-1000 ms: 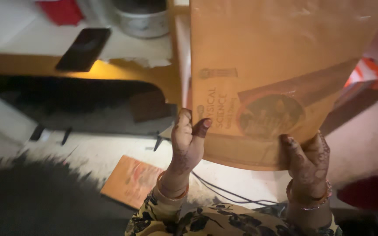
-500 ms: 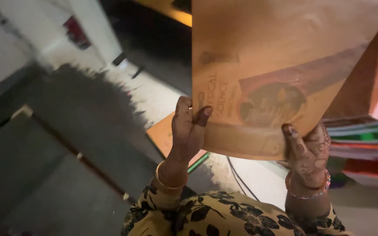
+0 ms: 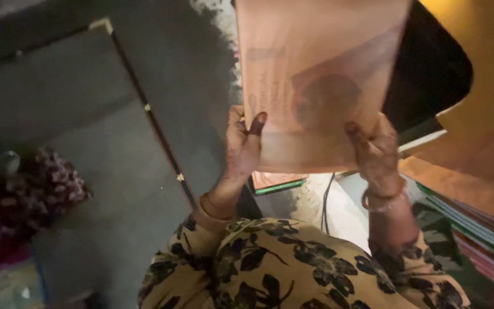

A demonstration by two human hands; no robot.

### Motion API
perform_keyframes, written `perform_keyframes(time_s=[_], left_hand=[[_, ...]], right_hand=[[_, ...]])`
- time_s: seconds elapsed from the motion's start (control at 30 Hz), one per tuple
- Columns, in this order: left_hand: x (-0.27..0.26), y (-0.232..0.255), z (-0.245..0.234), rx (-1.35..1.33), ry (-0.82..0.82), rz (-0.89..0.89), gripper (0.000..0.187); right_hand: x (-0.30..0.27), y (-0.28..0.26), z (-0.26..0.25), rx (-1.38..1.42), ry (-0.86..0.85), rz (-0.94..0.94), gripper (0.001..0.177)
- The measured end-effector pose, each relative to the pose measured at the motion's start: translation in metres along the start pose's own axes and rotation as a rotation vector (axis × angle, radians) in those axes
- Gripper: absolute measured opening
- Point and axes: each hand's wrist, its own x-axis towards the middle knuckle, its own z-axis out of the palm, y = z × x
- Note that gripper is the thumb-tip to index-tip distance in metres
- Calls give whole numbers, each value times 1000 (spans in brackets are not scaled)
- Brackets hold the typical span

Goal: The person picks up green and brown books from a shelf, briefly holds them, and places them on the floor. The person repeats this process for several books.

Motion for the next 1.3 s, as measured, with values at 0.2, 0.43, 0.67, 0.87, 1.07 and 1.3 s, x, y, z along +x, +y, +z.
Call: perform_keyframes(time_s=[0.2, 0.43, 0.67, 0.87, 1.07, 1.3], left_hand=[[-4, -104, -50, 386, 179, 139, 21], [-16, -266, -119, 556, 261, -107, 20], [-56, -353, -170, 909, 57, -334, 33], [-69, -378, -177, 1002, -37, -405, 53], [-57, -347, -163, 1092, -111, -448, 63], [-50, -297, -143, 1105, -113, -523, 77]], right_hand=[[31, 86, 44, 501, -319, 293, 32], [22, 197, 101, 164, -409, 418, 31], [-25, 324, 121, 50, -460, 654, 31], [-52, 372, 125, 202, -363, 575, 39], [-54, 311, 119, -609, -417, 503, 51], [-60, 291, 122, -866, -517, 606, 51]])
